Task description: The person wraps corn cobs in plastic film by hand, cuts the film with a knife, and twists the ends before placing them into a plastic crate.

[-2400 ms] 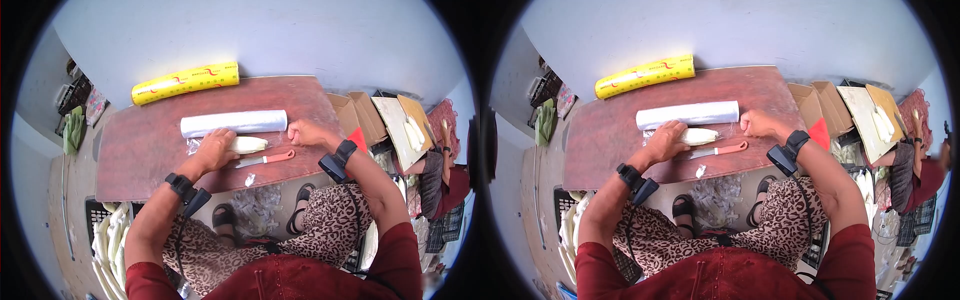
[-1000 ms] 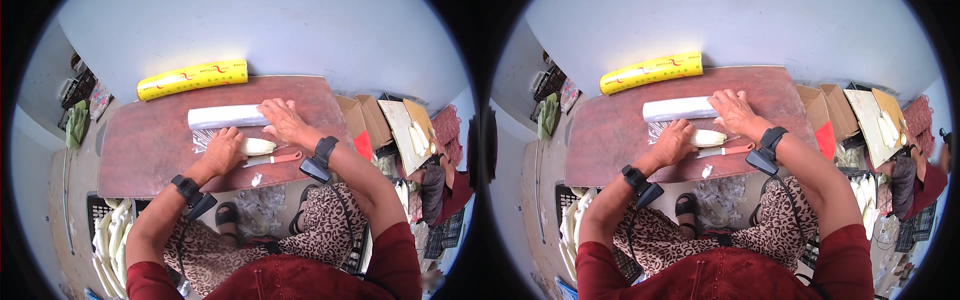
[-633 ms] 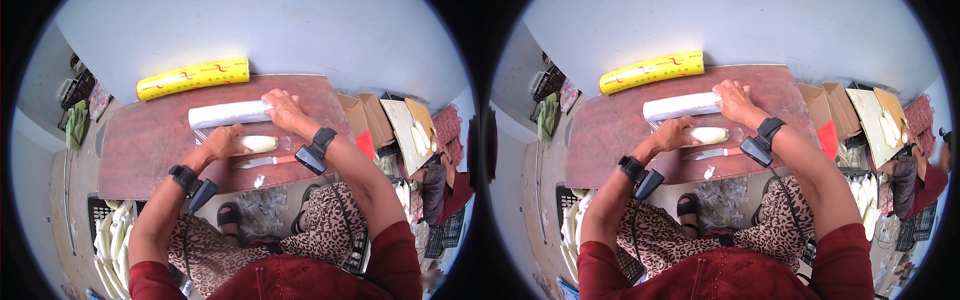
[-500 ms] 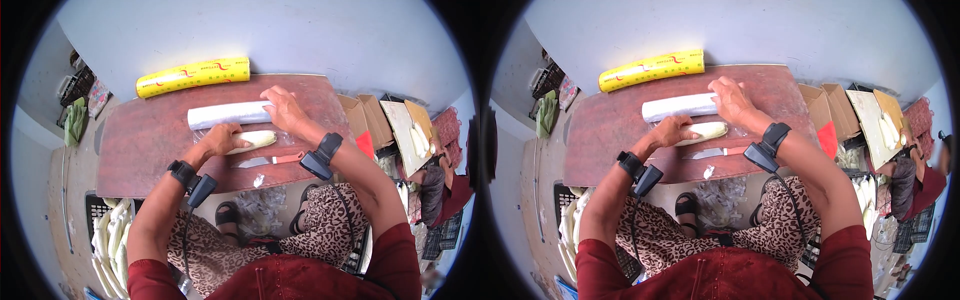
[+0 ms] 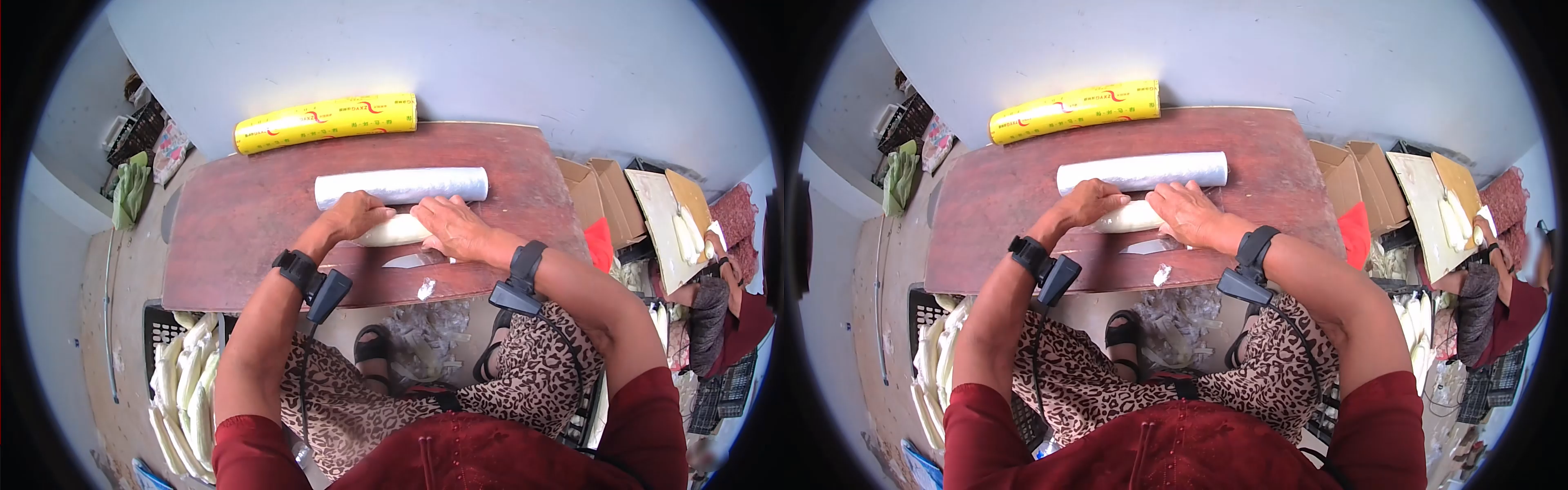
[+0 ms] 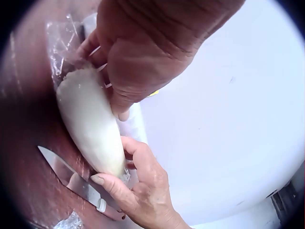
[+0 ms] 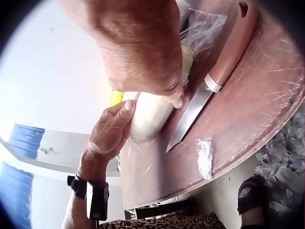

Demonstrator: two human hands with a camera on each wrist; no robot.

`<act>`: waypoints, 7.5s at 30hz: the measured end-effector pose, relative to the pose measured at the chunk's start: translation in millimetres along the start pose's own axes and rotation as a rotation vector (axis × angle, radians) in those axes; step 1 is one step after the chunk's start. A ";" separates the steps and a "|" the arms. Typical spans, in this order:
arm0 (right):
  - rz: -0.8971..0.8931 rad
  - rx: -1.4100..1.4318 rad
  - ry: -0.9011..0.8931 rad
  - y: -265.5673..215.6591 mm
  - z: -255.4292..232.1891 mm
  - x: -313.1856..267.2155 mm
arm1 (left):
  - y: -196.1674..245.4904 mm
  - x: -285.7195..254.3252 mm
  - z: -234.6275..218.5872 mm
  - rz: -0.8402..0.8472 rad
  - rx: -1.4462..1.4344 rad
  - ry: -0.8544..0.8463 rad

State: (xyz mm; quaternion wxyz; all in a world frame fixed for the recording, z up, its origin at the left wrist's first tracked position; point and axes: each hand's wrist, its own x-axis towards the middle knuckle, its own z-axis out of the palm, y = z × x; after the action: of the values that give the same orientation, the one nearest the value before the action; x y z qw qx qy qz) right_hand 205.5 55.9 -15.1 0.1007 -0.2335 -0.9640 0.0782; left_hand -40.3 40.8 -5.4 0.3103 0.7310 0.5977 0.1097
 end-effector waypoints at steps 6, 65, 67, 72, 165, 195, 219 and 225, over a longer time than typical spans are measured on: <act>0.018 0.039 -0.018 2.4 3.5 2.3 | -11.9 -32.9 -29.9 -0.299 0.484 0.348; 0.174 0.125 -0.278 -24.9 -22.8 20.8 | 46.4 -55.1 73.0 0.269 0.212 0.506; 0.217 0.117 -0.329 -22.1 -36.3 26.7 | 47.4 -56.8 72.5 0.265 0.220 0.502; 0.194 0.032 0.143 -2.8 -30.3 35.0 | 54.1 -56.5 70.1 0.271 0.295 0.480; 0.324 0.072 -0.388 11.7 -23.2 -40.0 | 18.2 -35.3 20.6 0.022 0.467 0.064; 0.213 -0.085 -0.398 -21.2 -24.3 -55.2 | 22.4 -58.1 26.1 0.359 0.467 0.312; 0.199 0.192 -0.222 -0.3 -68.2 -77.6 | 23.9 -56.1 42.1 0.318 0.563 0.417; 0.272 0.437 -0.013 -3.5 -77.2 -54.8 | 21.6 -66.0 56.0 0.342 0.452 0.510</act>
State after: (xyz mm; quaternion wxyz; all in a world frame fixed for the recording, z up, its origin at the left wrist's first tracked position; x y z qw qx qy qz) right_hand 269.5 35.2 51.6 0.1310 -0.3333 -0.8844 0.2992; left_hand -10.4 -41.5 -22.7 -0.0401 0.8195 0.5342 0.2037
